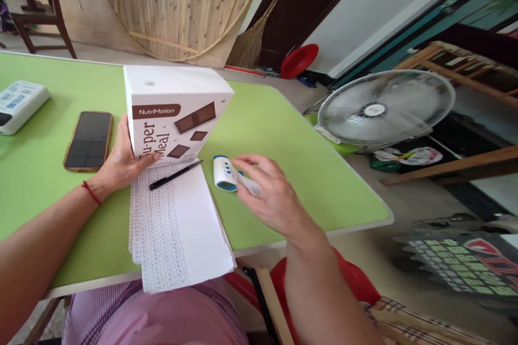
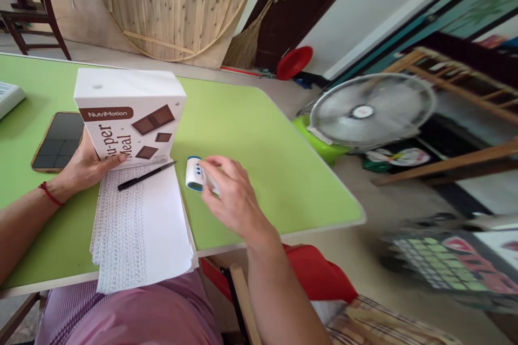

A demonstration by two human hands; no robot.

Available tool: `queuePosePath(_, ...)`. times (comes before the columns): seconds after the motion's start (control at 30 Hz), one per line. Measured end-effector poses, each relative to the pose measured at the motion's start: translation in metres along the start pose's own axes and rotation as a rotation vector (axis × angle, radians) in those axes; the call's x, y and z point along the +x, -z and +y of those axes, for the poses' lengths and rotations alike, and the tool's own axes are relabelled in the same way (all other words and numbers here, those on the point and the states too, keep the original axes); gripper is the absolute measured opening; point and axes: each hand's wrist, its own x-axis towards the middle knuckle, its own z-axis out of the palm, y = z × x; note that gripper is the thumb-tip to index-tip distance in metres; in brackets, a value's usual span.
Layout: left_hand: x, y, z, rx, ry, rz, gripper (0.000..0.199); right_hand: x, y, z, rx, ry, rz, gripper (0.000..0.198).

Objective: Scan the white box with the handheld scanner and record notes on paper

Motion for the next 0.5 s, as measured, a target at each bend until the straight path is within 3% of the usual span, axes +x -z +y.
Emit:
queuePosePath(0.1,0.0,0.001,-0.001,-0.022,0.029,-0.001,0.075,0.026,-0.011,-0.032,0.017,0.199,-0.101,0.028)
queuePosePath(0.17,0.0,0.001,-0.001,-0.029,0.055,-0.001,0.076,0.039,-0.022,-0.046,-0.083,0.248,-0.188,0.031)
queuePosePath(0.27,-0.001,0.0,-0.002,-0.027,0.084,0.02,0.085,0.048,-0.035,-0.049,-0.168,0.305,-0.227,0.032)
queuePosePath(0.33,-0.001,-0.002,-0.003,-0.012,0.094,0.035,0.091,0.047,-0.036,-0.046,-0.111,0.319,-0.188,0.026)
queuePosePath(0.4,-0.001,-0.003,-0.004,0.003,0.095,0.041,0.097,0.042,-0.034,-0.044,0.062,0.268,-0.092,0.018)
queuePosePath(0.5,-0.002,-0.004,-0.007,-0.001,0.079,0.047,0.099,0.035,-0.035,-0.05,0.474,0.02,0.082,0.01)
